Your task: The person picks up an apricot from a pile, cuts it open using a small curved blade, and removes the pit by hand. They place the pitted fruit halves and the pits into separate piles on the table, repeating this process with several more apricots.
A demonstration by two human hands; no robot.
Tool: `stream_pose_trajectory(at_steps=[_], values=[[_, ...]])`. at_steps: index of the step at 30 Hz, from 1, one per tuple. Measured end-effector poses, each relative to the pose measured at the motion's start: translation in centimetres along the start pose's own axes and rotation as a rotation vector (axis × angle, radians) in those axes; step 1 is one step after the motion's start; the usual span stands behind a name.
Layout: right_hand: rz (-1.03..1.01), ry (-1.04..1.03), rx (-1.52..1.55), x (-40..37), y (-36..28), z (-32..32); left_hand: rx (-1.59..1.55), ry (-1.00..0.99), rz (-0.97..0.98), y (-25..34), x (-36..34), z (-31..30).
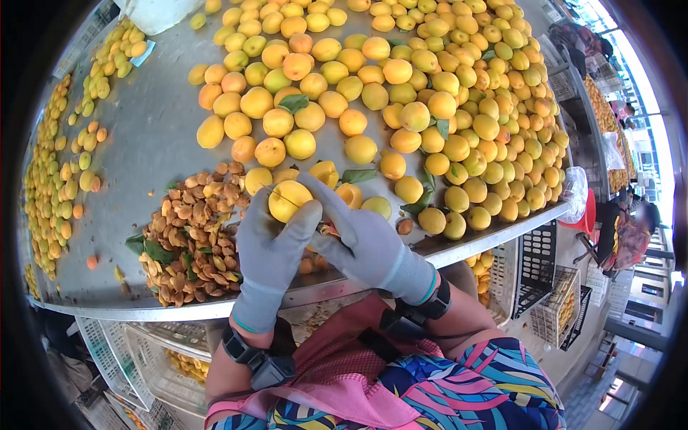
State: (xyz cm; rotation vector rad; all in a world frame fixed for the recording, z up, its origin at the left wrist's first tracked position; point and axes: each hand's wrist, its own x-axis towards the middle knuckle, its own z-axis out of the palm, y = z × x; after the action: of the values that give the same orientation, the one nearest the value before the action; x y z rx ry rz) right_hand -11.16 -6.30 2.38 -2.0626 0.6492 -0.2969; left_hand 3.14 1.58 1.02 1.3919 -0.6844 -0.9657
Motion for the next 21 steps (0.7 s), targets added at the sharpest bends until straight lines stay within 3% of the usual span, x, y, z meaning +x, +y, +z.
stream_pose_trajectory(at_steps=[2, 10, 21], values=[[0.007, -0.003, -0.014, -0.1, -0.3, -0.1, 0.016, -0.023, -0.062, 0.6, -0.1, -0.2], [-0.015, -0.115, 0.056, -0.2, -0.2, -1.1, 0.127, -0.033, 0.141, 0.6, -1.0, -0.6], [-0.138, -0.241, 0.148, -0.5, 0.5, -2.2, 0.094, -0.077, 0.112, 1.0, -2.2, -0.5]])
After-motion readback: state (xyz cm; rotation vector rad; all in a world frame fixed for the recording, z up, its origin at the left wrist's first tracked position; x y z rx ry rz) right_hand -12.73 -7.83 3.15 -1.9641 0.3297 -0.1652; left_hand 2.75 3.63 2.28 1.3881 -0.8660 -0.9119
